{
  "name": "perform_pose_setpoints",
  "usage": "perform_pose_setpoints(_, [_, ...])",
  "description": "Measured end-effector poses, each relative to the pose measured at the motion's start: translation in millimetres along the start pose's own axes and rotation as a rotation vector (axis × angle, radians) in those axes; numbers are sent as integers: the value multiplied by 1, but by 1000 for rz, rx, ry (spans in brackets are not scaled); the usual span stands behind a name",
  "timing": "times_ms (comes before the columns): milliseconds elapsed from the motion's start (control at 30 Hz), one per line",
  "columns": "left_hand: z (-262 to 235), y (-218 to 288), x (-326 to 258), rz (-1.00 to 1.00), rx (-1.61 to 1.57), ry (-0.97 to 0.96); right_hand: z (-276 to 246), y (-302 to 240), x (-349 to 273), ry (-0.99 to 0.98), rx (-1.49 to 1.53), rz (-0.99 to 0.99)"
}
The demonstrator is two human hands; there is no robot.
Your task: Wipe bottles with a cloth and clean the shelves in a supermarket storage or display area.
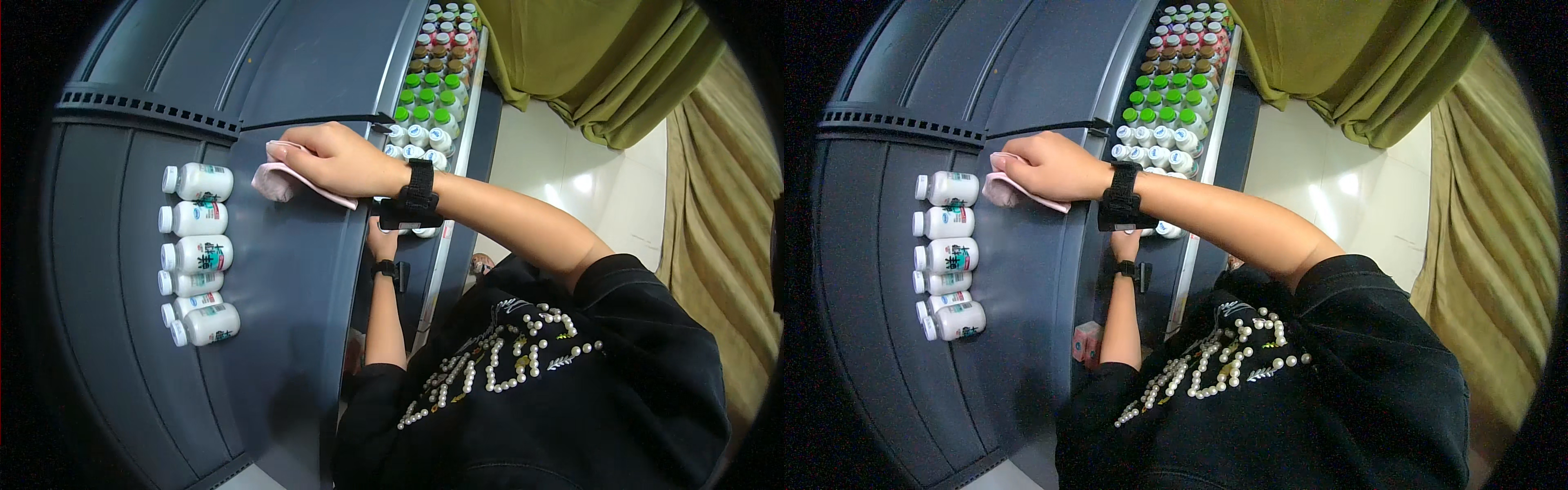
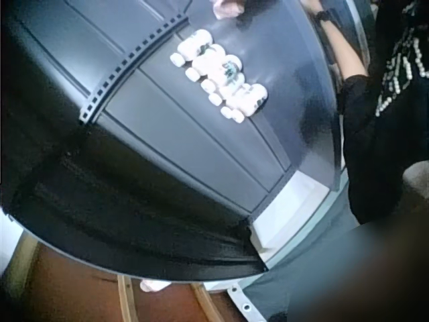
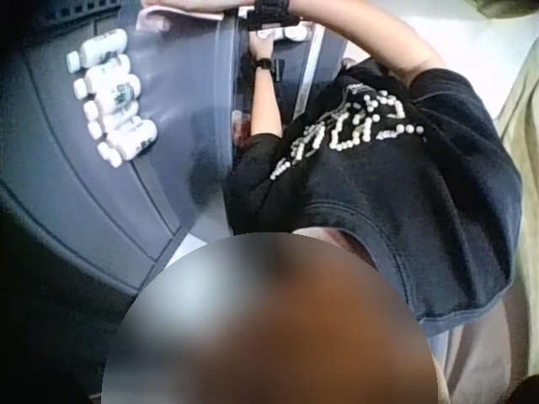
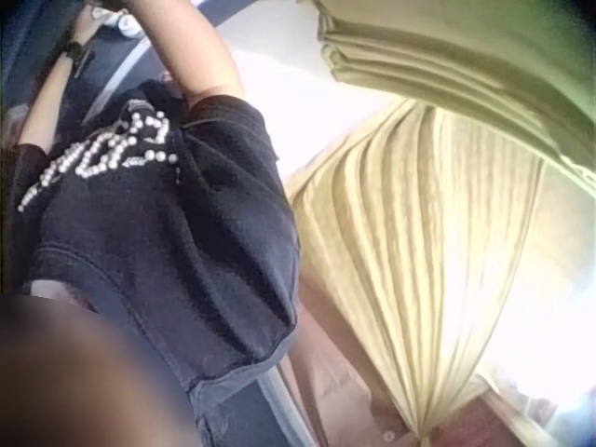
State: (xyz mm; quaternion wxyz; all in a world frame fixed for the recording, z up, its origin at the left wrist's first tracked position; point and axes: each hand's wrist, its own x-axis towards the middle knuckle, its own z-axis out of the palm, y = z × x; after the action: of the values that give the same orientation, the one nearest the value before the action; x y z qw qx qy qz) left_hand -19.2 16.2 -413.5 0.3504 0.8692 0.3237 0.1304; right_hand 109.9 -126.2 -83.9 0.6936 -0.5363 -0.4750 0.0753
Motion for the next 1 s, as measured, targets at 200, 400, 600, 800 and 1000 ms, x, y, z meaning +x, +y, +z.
perform_pose_setpoints(200, [27, -5, 17, 124, -133, 26, -2, 8, 0, 36, -51, -36])
perform_pose_setpoints(400, [65, -36, 48, 464, -15, -8, -11, 10, 1, 100, -93, 4])
perform_pose_setpoints(600, [100, -132, 59, 179, -285, 51, 5, 6, 4, 62, -82, -5])
perform_pose_setpoints(800, [92, -87, 55, 249, -36, -22, -2, 8, 3, 102, -138, -66])
perform_pose_setpoints(1000, [36, -19, 18, 113, 162, -138, -4, 6, 1, 77, -89, -32])
